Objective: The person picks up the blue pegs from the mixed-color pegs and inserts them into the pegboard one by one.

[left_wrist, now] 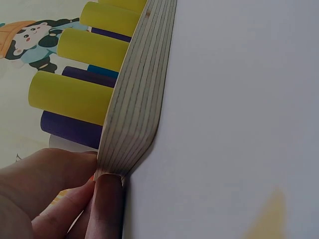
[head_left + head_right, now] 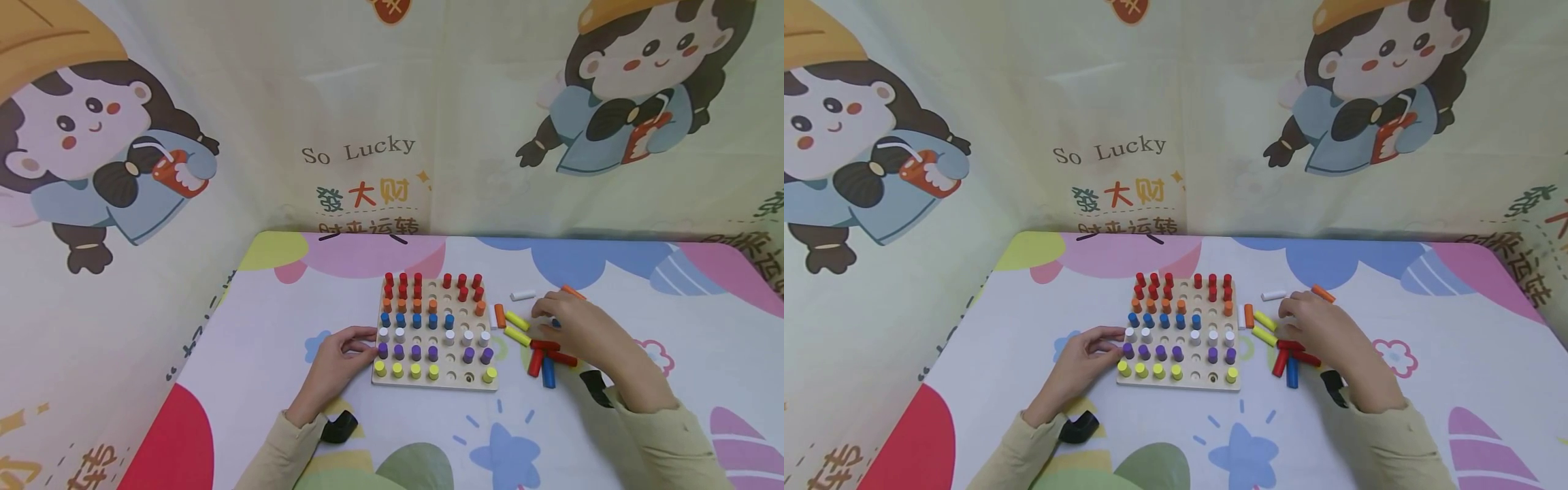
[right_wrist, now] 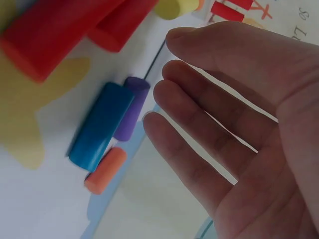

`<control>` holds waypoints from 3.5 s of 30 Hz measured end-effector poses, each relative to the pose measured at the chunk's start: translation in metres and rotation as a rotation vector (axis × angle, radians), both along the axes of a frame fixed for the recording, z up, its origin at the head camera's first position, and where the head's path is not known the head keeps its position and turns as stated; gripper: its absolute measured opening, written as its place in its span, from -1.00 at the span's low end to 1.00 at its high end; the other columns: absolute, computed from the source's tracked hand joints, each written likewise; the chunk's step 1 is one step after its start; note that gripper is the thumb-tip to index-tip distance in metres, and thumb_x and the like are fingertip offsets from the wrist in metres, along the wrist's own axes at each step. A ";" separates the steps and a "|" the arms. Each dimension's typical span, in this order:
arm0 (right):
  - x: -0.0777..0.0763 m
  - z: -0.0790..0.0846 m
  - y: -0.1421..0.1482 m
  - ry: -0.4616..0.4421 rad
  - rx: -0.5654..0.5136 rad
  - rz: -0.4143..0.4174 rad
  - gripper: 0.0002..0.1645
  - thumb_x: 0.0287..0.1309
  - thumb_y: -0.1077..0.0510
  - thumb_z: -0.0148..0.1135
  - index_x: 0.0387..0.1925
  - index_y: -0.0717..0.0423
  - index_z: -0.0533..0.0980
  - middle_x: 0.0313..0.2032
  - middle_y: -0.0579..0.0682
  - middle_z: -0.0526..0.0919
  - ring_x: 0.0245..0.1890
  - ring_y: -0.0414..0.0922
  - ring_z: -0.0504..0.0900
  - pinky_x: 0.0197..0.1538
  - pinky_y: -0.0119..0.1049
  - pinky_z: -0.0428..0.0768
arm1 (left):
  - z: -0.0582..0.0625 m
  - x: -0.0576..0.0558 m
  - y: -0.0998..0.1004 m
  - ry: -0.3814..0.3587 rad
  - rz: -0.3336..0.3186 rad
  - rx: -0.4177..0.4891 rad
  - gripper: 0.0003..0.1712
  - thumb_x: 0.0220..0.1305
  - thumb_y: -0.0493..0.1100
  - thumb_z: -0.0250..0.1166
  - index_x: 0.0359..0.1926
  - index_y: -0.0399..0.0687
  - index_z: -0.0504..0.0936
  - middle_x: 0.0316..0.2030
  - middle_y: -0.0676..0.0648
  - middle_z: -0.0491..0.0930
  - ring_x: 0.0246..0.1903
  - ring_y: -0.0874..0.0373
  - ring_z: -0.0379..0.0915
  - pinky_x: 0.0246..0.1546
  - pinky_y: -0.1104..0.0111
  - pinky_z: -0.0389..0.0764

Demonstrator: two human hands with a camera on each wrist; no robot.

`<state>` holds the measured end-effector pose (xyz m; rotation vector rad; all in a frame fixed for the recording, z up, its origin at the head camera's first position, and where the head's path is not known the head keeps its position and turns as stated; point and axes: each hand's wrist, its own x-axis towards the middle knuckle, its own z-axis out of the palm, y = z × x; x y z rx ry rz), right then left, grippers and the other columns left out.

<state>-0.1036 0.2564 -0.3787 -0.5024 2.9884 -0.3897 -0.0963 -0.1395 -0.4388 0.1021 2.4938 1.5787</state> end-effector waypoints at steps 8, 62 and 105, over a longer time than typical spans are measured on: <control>0.001 -0.003 0.008 0.016 -0.001 -0.009 -0.75 -0.03 0.29 0.50 -0.24 0.13 0.66 -0.27 -0.01 0.65 -0.20 -0.01 0.60 -0.09 0.01 0.67 | 0.000 0.000 0.000 0.006 -0.003 0.001 -0.64 0.22 -0.17 0.43 0.06 -0.01 0.67 -0.07 0.02 0.68 -0.22 0.19 0.64 -0.14 0.44 0.66; -0.001 -0.004 0.012 0.098 0.026 0.003 -0.75 -0.09 0.37 0.51 -0.28 0.24 0.68 -0.31 0.07 0.66 -0.26 0.03 0.63 -0.11 0.02 0.68 | 0.001 0.001 0.000 0.001 0.007 -0.004 -0.64 0.21 -0.14 0.43 0.05 0.03 0.68 -0.10 0.05 0.68 -0.24 0.22 0.63 -0.17 0.50 0.63; -0.011 0.011 -0.031 0.150 -0.069 0.070 -0.76 -0.04 0.29 0.53 -0.25 0.19 0.70 -0.27 0.03 0.65 -0.29 -0.06 0.65 -0.23 -0.18 0.71 | 0.004 -0.003 0.000 0.015 0.000 -0.012 -0.64 0.21 -0.19 0.43 0.05 -0.03 0.67 -0.09 0.02 0.69 -0.24 0.22 0.62 -0.17 0.49 0.64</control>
